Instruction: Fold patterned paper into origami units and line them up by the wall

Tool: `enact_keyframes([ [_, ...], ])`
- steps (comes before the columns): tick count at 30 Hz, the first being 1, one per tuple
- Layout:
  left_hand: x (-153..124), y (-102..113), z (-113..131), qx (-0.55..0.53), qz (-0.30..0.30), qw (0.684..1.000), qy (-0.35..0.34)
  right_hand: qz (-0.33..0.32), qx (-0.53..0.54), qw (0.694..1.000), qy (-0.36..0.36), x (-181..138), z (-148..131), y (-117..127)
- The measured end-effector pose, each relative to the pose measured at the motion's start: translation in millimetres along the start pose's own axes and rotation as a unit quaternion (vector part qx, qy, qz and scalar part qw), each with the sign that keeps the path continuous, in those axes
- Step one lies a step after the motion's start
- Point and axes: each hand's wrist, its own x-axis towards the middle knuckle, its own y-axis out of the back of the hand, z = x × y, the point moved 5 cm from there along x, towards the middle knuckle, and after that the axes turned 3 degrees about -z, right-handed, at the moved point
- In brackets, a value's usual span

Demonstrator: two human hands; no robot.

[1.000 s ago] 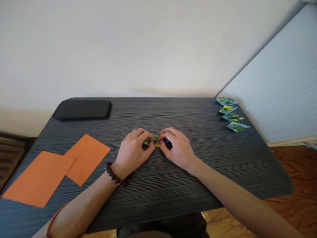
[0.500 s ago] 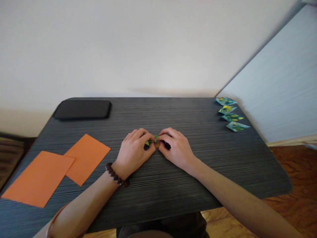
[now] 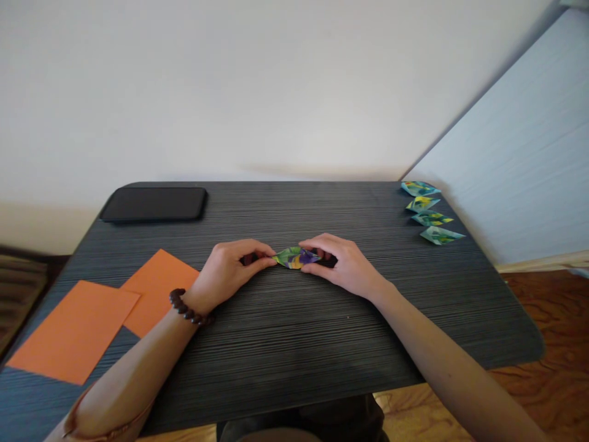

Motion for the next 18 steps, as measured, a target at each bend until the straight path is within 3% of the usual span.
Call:
enact_keyframes([
  [6,0.3,3.5,1.6,-0.011,0.023,1.0,0.009,0.021,-0.024,0.999,0.008,-1.7,14.6,12.8],
  [18,-0.1,0.7,10.7,-0.021,0.024,0.999,-0.04,0.047,-0.034,0.996,0.072,-1.3,1.6,3.4],
])
